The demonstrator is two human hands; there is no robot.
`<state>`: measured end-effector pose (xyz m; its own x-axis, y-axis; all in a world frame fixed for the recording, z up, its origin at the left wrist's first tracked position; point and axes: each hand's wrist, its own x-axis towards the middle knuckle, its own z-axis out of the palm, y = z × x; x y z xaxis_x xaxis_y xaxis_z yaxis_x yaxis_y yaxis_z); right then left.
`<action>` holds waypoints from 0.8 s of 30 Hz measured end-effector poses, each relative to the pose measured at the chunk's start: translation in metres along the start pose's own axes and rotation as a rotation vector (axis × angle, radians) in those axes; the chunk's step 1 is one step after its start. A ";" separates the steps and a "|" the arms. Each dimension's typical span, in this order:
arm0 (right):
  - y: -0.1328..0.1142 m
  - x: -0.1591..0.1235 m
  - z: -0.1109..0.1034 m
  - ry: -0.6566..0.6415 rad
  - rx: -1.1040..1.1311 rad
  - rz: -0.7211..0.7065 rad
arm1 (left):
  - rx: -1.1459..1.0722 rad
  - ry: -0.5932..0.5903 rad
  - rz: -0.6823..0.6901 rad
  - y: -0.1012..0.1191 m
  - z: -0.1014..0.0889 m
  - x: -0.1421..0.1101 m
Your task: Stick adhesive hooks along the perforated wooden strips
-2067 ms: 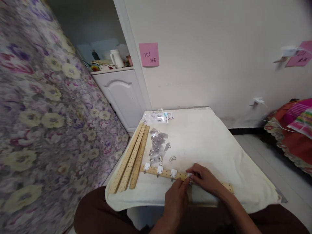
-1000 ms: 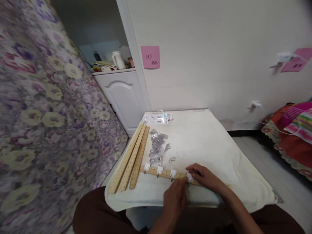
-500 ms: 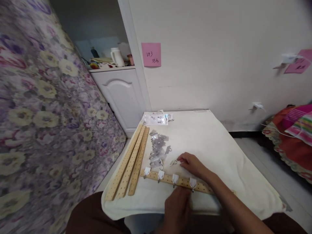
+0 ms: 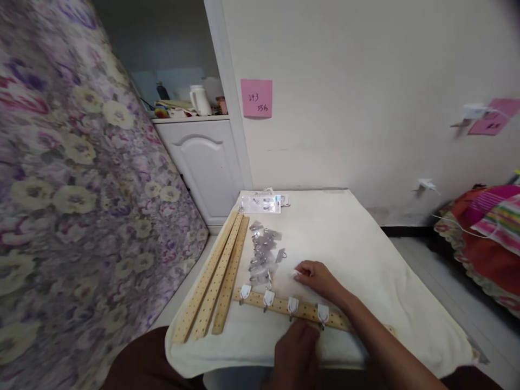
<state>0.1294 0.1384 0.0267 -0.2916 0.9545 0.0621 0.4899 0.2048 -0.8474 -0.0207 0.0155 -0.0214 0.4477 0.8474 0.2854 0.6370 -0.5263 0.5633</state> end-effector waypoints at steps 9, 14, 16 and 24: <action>-0.018 -0.068 -0.021 0.028 0.637 0.114 | -0.283 0.020 -0.004 0.016 -0.017 0.000; -0.027 -0.098 -0.015 0.065 0.823 0.152 | -0.473 0.059 -0.213 0.046 -0.039 0.007; -0.028 -0.107 -0.010 0.090 0.858 0.158 | -0.584 0.078 -0.290 0.056 -0.047 0.013; -0.023 -0.139 0.001 0.050 0.838 0.175 | -0.945 -0.057 -0.473 0.069 -0.044 0.017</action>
<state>0.1577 0.0011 0.0371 -0.2219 0.9700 -0.0996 -0.2498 -0.1553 -0.9558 0.0035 -0.0028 0.0560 0.3259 0.9345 -0.1435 0.0181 0.1456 0.9892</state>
